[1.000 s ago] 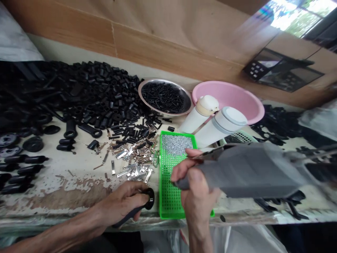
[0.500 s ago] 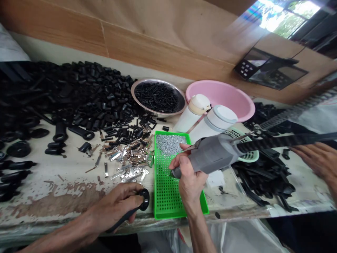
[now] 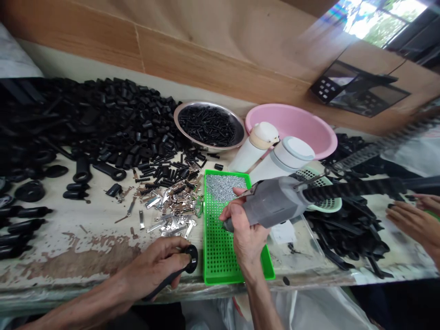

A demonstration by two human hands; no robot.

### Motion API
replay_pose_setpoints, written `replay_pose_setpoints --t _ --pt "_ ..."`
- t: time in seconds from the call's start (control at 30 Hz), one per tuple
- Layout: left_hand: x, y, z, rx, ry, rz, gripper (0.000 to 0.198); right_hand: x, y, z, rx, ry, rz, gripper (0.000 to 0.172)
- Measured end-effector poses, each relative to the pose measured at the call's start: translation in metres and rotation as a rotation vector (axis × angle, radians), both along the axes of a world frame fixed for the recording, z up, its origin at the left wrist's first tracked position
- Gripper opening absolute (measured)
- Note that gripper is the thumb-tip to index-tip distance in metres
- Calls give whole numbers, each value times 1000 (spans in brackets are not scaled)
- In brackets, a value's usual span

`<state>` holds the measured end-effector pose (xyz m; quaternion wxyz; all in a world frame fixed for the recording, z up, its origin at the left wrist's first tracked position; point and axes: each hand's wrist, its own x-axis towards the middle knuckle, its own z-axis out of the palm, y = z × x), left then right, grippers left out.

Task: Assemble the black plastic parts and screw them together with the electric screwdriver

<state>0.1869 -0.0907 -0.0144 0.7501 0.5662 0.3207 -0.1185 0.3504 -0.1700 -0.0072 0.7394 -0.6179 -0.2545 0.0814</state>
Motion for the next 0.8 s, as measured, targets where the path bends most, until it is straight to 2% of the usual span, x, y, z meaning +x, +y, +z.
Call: replay_pose_setpoints --t 0.1,0.23,0.37,0.53,0.8 --pt "-1 -1 2 -2 28 29 22 -1 1 9 22 -4 -18 24" --pt "-1 -2 6 -22 50 77 21 -15 -3 32 153 75 -40 22" --pt "-1 -2 11 25 26 100 17 -47 -12 47 218 145 109 29" --pt "-2 -4 10 16 54 127 18 -77 -17 39 182 150 174 32" --pt "-3 -5 1 -17 38 111 23 -77 -18 22 130 133 193 33"
